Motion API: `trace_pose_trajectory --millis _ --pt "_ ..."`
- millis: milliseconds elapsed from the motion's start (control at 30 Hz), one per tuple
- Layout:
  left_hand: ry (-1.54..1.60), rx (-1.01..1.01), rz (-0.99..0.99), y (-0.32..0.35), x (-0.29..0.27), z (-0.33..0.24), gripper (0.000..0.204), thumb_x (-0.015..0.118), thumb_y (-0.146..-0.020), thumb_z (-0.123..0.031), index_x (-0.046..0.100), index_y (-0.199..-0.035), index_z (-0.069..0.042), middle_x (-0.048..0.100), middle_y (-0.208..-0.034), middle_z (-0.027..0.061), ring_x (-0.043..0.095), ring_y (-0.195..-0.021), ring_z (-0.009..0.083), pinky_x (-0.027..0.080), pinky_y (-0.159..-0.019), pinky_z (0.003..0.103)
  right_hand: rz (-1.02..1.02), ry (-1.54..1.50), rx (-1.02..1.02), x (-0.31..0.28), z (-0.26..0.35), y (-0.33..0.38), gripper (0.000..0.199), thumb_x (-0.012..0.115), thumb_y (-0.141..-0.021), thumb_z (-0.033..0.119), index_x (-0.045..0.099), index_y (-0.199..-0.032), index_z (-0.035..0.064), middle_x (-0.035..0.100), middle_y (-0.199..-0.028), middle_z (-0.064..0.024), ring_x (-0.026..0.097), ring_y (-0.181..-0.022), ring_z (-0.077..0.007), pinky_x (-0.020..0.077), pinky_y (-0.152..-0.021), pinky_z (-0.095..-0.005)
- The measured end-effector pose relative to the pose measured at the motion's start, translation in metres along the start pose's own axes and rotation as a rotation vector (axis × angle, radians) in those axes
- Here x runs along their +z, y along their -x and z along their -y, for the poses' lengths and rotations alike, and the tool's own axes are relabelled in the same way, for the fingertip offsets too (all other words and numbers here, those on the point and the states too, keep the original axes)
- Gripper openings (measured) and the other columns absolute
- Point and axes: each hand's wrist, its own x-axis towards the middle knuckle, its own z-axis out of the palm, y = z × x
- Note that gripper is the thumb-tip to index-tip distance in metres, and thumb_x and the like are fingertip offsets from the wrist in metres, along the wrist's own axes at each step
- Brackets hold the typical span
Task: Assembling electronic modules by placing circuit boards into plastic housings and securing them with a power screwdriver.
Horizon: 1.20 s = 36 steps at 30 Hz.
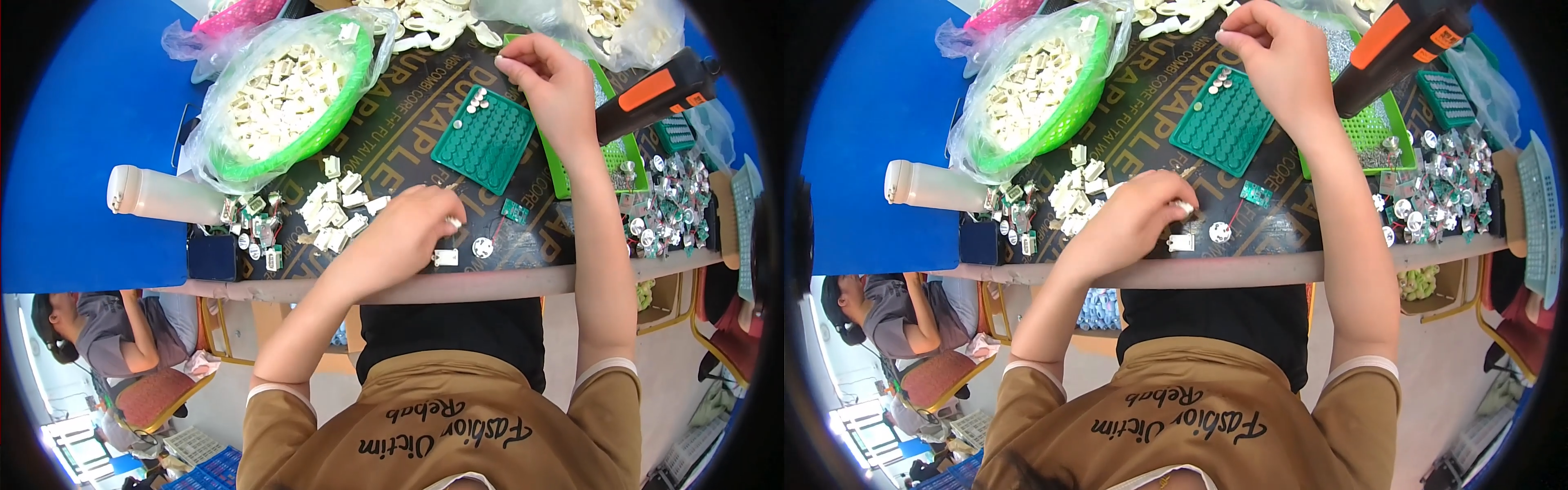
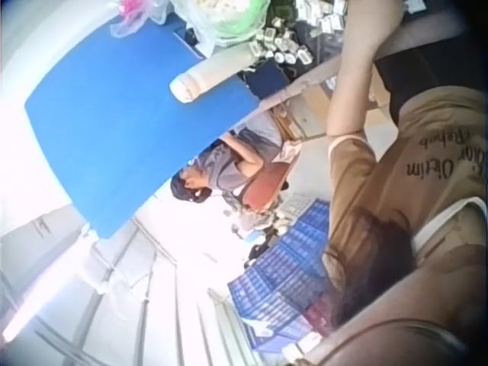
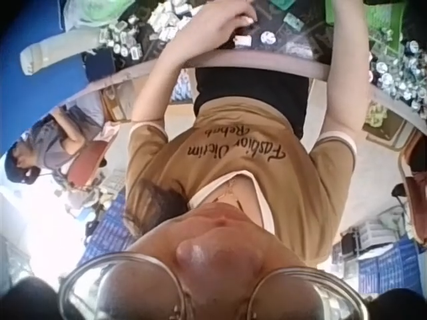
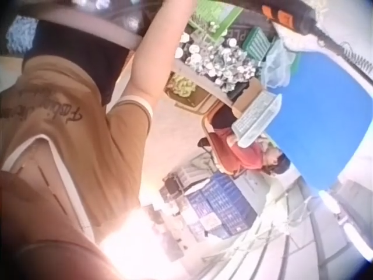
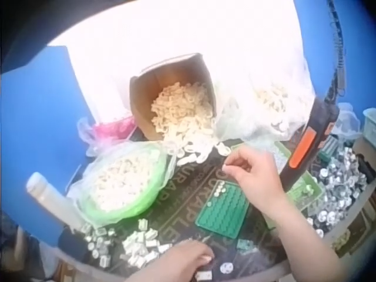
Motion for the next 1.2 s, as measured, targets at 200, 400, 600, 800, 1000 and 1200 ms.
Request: trace_pose_trajectory --millis 200,400,600,800,1000,1200 --pt "1.018 -0.27 -0.343 -0.027 -0.013 0.014 0.016 0.052 -0.088 -0.009 0.054 -0.102 -0.002 0.059 -0.087 0.0062 0.055 -0.08 0.0114 0.044 -0.069 0.022 0.12 -0.294 0.066 0.014 0.012 0.016 0.007 0.063 -0.074 0.003 0.064 -0.08 0.0 0.062 -0.068 -0.0031 0.056 -0.062 -0.0071 0.0443 -0.056 -0.0213" --pt "1.533 -0.157 -0.419 -0.032 -0.012 0.022 0.019 0.051 -0.089 -0.01 0.052 -0.105 0.0 0.057 -0.094 0.0078 0.056 -0.085 0.0151 0.048 -0.077 0.026 0.105 -0.075 -0.334 0.032 0.035 0.033 0.007 0.061 -0.07 0.002 0.061 -0.076 0.0038 0.058 -0.072 -0.0066 0.057 -0.067 -0.0226 0.0452 -0.06 -0.0292" --pt "1.52 -0.104 -0.434 -0.03 -0.016 0.023 0.02 0.051 -0.089 -0.009 0.051 -0.106 0.0 0.057 -0.096 0.0072 0.056 -0.087 0.0146 0.048 -0.079 0.028 0.042 0.106 -0.576 0.04 0.034 0.035 0.007 0.062 -0.066 0.003 0.06 -0.072 0.0061 0.056 -0.072 -0.0036 0.056 -0.067 -0.0223 0.0452 -0.058 -0.0314" --pt "1.444 -0.086 -0.464 -0.025 -0.018 0.032 0.02 0.051 -0.089 -0.009 0.052 -0.107 0.0 0.057 -0.097 0.0078 0.056 -0.087 0.0144 0.048 -0.078 0.028 0.181 0.048 -0.544 0.038 0.032 0.036 0.01 0.061 -0.07 0.004 0.064 -0.08 0.0064 0.058 -0.075 -0.0051 0.057 -0.069 -0.0223 0.0462 -0.06 -0.0299" --pt "1.467 -0.055 -0.464 -0.023 -0.028 0.036 0.031 0.052 -0.087 -0.009 0.045 -0.115 0.004 0.054 -0.097 0.0133 0.054 -0.089 0.0202 0.048 -0.077 0.027 0.16 0.049 -0.17 0.022 -0.006 0.01 0.015 0.057 -0.077 0.008 0.066 -0.089 0.0067 0.062 -0.08 -0.0106 0.06 -0.071 -0.0235 0.0465 -0.064 -0.0293" --pt "1.55 -0.039 -0.428 -0.022 -0.029 0.042 0.029 0.052 -0.087 -0.009 0.047 -0.113 0.004 0.055 -0.097 0.0123 0.055 -0.088 0.0201 0.049 -0.076 0.027 0.376 0.534 -0.183 0.043 -0.014 0.022 0.012 0.06 -0.073 0.012 0.066 -0.079 0.0049 0.061 -0.079 -0.0125 0.059 -0.077 -0.0305 0.047 -0.07 -0.0398"
